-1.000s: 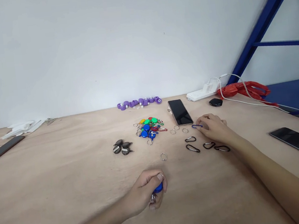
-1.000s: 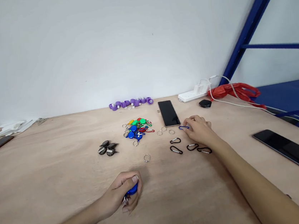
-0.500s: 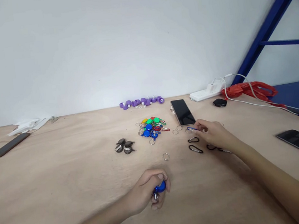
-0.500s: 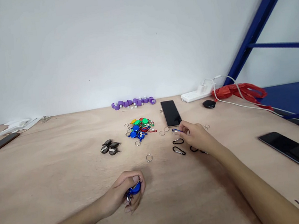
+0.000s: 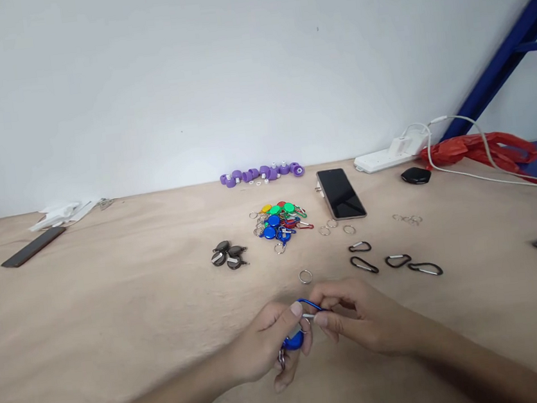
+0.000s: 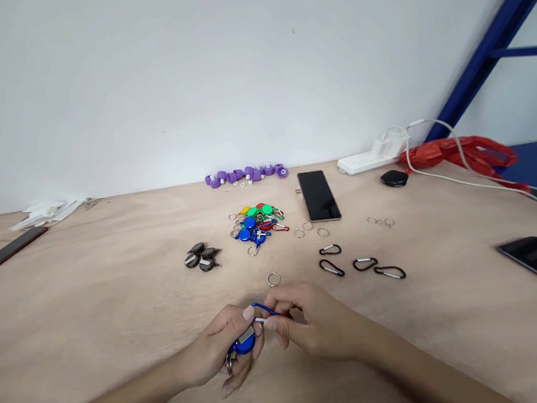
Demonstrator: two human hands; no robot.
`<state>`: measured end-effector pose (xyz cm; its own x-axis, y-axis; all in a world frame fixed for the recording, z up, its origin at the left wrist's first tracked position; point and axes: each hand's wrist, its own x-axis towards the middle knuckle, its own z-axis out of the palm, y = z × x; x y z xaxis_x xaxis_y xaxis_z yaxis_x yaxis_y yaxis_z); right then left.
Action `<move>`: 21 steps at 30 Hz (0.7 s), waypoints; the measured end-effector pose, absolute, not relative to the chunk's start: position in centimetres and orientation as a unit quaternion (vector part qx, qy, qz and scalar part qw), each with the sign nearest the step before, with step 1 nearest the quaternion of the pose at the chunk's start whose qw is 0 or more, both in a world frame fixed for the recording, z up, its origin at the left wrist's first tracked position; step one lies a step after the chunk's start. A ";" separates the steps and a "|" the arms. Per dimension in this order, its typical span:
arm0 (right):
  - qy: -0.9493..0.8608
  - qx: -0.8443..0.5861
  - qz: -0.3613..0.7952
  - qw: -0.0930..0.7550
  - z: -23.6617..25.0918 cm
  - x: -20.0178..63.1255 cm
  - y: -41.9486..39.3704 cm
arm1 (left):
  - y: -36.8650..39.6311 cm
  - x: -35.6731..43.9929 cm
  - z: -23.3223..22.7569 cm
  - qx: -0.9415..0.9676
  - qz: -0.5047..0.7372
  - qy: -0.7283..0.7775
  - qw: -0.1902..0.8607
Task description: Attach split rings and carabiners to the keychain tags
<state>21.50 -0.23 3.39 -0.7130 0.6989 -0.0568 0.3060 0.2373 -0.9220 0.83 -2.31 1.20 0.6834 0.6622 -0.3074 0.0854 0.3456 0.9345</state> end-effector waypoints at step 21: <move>-0.920 -0.309 0.171 0.171 1.2 20.6 -0.5 | -2.6 1.0 1.7 0.553 0.196 0.350 0.730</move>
